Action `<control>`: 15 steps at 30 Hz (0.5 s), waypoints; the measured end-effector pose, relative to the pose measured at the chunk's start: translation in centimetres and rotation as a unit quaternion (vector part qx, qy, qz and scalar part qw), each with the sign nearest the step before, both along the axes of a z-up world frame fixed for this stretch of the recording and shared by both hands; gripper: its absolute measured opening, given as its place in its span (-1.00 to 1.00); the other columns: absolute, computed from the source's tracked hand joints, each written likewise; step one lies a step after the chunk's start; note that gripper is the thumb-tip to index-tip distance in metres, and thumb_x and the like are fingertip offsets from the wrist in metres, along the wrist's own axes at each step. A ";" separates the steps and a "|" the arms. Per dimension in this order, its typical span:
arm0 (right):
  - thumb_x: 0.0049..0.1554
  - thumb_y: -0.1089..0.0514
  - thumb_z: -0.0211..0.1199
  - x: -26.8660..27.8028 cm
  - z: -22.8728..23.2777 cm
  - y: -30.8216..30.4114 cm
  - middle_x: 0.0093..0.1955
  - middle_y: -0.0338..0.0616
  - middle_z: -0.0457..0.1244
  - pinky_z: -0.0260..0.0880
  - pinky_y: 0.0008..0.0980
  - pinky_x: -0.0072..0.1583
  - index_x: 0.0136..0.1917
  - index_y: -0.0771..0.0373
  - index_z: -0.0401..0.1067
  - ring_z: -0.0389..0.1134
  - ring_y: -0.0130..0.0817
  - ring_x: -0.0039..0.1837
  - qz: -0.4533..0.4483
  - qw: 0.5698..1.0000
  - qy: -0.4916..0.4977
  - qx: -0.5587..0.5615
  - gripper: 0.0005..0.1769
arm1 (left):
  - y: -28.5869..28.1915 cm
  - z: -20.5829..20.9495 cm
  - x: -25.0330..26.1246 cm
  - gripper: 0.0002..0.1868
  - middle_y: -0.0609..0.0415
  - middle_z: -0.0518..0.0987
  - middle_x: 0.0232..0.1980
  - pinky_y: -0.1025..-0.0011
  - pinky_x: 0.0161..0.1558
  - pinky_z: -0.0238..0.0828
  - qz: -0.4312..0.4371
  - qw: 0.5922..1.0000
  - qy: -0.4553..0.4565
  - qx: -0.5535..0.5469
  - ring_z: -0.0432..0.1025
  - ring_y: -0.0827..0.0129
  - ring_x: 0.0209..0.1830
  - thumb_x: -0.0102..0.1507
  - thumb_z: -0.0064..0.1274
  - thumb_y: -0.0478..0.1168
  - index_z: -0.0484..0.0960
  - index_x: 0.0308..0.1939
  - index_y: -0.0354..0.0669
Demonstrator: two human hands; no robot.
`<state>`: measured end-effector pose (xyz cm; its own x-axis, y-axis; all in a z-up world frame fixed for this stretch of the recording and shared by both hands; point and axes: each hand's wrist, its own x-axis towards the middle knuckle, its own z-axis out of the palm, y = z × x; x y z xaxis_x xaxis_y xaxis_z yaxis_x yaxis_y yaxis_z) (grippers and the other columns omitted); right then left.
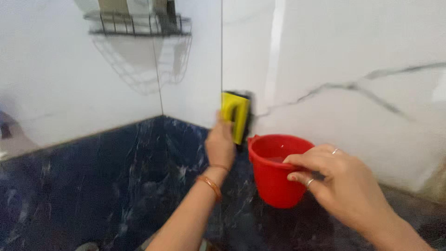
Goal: The person scrubs the lower dark marble wall and upper white tiled wall of a bathroom using a yellow sponge. They repeatedly scoop water from a pink bucket with a red cup and pour it onto the wall to rinse the surface while continuing to scrub.
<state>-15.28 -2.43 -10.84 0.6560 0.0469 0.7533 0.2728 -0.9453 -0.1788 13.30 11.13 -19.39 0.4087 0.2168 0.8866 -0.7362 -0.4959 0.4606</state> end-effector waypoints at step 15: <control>-0.08 0.12 0.45 7.0 -7.6 3.5 -0.03 -0.16 0.44 0.49 -0.35 0.01 0.03 0.14 0.63 0.48 -0.30 0.03 0.063 0.997 0.020 -0.036 -0.65 | 3.5 -14.6 4.4 -0.38 -0.20 0.60 -0.15 0.02 -0.08 0.48 -0.077 0.994 0.011 0.076 0.52 -0.12 -0.12 0.38 -0.21 -0.12 0.29 0.53 -0.21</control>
<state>-8.30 1.10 -18.41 0.6710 0.1843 0.7182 0.3846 -0.9146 -0.1247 17.70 14.61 -33.96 0.4465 0.0144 0.8947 -0.7989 -0.4438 0.4059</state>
